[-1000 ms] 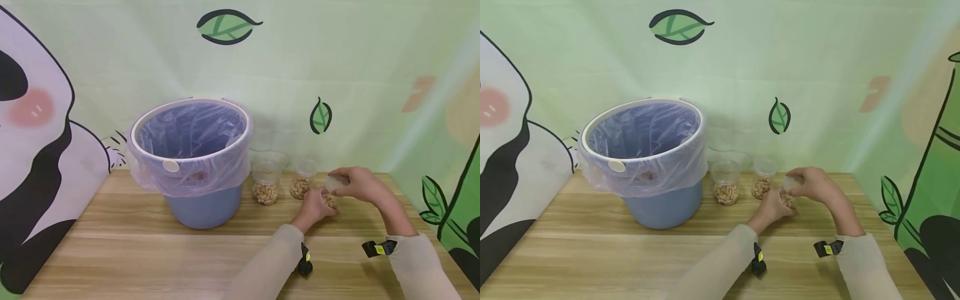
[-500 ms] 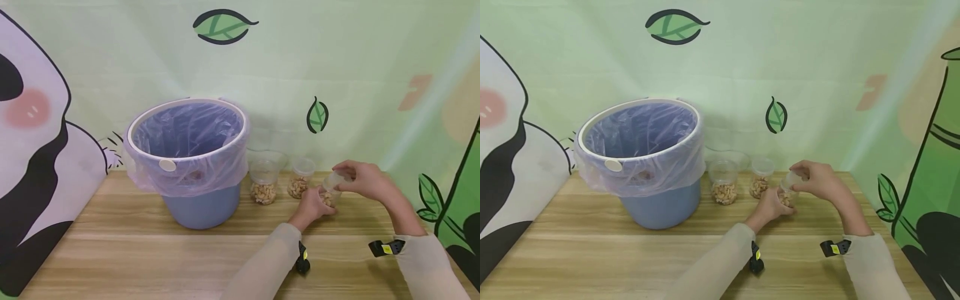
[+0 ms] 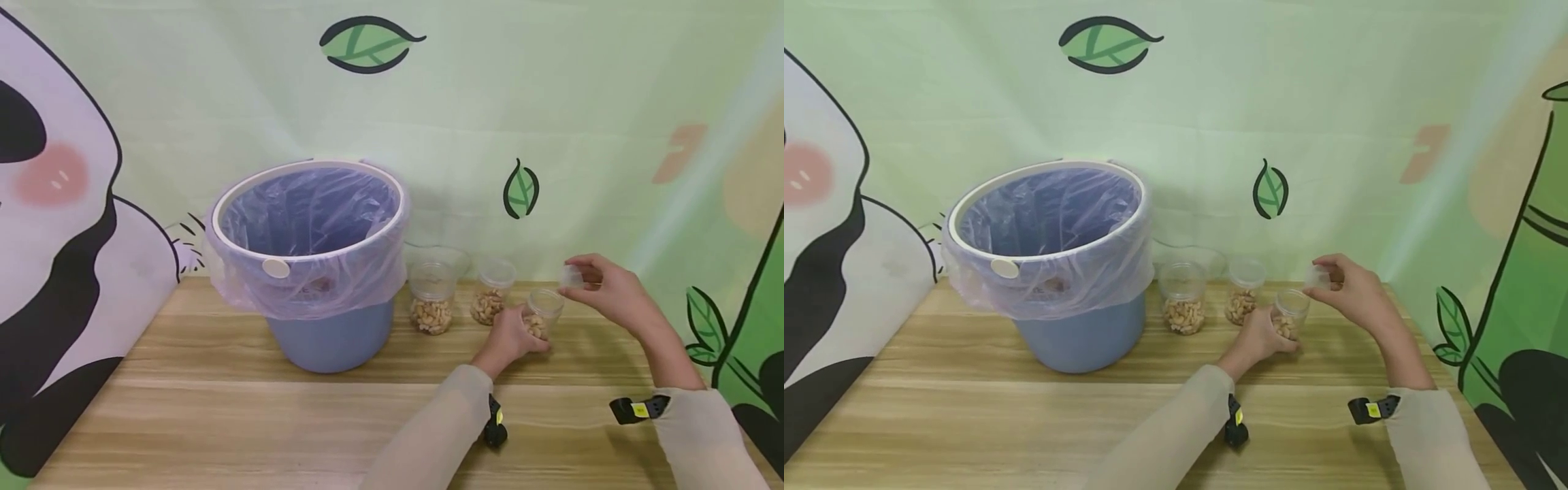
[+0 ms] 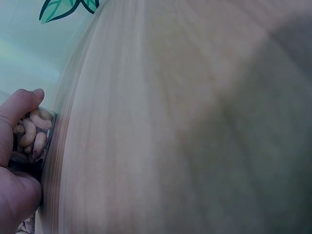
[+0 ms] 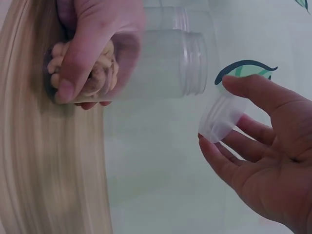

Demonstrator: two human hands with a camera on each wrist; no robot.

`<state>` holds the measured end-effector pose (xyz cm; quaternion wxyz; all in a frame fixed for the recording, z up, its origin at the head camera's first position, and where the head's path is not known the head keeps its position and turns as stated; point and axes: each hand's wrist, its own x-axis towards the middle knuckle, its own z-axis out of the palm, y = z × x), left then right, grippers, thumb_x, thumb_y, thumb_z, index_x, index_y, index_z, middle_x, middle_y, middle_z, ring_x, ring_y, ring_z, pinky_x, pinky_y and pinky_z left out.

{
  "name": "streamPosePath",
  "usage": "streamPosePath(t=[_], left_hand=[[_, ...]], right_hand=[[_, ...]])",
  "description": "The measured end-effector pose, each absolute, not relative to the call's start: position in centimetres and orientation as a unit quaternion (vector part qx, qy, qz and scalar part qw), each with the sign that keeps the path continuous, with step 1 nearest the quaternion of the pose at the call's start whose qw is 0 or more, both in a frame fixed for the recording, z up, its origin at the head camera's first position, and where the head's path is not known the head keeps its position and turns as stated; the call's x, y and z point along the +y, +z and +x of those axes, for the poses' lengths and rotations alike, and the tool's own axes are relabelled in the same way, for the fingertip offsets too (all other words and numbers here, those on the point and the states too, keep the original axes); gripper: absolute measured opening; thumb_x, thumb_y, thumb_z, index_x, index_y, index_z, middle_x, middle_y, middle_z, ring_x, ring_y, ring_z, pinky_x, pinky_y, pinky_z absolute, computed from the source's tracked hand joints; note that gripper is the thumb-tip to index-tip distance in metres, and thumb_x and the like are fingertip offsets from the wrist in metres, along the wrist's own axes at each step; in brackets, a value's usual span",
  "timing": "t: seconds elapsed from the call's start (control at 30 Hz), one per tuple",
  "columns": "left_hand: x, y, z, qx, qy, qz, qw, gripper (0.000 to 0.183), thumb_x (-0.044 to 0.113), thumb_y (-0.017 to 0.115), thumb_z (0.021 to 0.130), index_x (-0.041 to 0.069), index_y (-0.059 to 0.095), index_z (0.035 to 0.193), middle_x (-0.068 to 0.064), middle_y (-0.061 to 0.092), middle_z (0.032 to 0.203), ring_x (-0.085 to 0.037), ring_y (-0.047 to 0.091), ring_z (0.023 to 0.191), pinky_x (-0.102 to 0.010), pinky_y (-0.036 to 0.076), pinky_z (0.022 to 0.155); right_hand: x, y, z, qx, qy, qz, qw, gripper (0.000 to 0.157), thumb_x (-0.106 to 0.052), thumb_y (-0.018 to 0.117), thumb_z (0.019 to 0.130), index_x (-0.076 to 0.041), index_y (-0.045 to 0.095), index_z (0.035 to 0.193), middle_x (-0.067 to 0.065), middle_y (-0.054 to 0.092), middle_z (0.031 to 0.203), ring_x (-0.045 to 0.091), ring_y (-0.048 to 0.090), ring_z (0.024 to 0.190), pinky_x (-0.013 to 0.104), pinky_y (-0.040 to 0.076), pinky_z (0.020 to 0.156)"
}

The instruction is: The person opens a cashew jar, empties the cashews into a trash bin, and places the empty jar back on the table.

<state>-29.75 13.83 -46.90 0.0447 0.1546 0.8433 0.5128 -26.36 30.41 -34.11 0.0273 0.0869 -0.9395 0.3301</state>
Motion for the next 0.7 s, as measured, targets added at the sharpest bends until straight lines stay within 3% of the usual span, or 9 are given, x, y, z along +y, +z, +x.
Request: streamPosePath(t=[0.43,0.7], left_hand=[[13.9,-46.7,-29.7,0.846,0.51,0.151,0.044,0.055,0.018,0.096,0.07,0.013,0.071,0.119,0.005,0.072,0.1,-0.006,0.064,0.09,-0.02,0.051,0.08],[14.0,-46.7,-29.7,0.856,0.496,0.138,0.042,0.061,0.021,0.097,0.067,0.014,0.071,0.121,0.003,0.073,0.104,-0.008,0.065,0.098,-0.021,0.051,0.085]], right_hand=[[31.8,-36.1,-27.0,-0.934,0.345,0.082,0.047,0.06,-0.028,0.069,0.099,0.001,0.044,0.146,0.034,0.042,0.148,0.056,0.044,0.133,0.065,0.047,0.097],[32.2,-38.2,-27.6,-0.934,0.339,0.097,0.057,0.055,-0.021,0.072,0.097,0.003,0.049,0.141,0.033,0.052,0.138,0.053,0.05,0.129,0.06,0.05,0.096]])
